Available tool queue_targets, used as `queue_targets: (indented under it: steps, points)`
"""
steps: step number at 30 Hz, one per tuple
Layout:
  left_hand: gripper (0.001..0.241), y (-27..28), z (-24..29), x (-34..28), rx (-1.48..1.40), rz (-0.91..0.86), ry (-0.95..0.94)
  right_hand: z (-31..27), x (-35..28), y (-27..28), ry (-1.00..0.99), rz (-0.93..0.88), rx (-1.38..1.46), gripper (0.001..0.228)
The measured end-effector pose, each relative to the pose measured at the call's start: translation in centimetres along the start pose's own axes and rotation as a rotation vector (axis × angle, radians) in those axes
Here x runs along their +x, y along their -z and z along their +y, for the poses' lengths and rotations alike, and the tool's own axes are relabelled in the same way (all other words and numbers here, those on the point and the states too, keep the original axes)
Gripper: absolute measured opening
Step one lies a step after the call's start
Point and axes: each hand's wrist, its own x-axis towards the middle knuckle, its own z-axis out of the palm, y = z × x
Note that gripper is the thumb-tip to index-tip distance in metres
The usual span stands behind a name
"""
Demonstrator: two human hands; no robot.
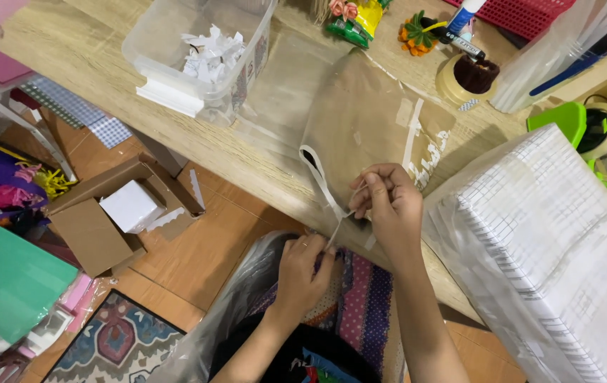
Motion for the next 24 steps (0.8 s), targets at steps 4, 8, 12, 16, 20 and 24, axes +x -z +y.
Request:
queue_targets:
  steps: [4, 8, 12, 16, 20, 24]
  points:
    - [0.023, -0.1, -0.5, 0.1, 0.046, 0.017, -0.034, -1.5, 1.2, -0.5, 0.047, 0.030, 0.017, 0.015]
    - [0.024, 0.1, -0.5, -0.4, -0.014, 0.006, -0.070, -4.2, 3.2, -0.4, 0.045, 0.041, 0.011, 0.013]
    - [0.024, -1.2, -2.2, -2.3, -0.084, -0.115, 0.104, -6.7, 4.9, 1.1, 0.170, 0.124, 0.119, 0.012]
    - [0.050, -0.6, -2.9, -3.0, -0.163, -0.349, 0.181, -7.7, 4.0, 1.7, 0.135, 0.110, 0.270, 0.013]
    - [0.052, 5.5, -0.5, -0.3, -0.061, -0.956, 0.214, -5.9, 3.3, 2.4, 0.044, 0.043, 0.305, 0.011]
    - [0.049, 10.9, 3.7, 2.9, -0.203, -1.087, 0.076, -4.4, 2.7, 3.1, -0.086, 0.005, 0.420, 0.020]
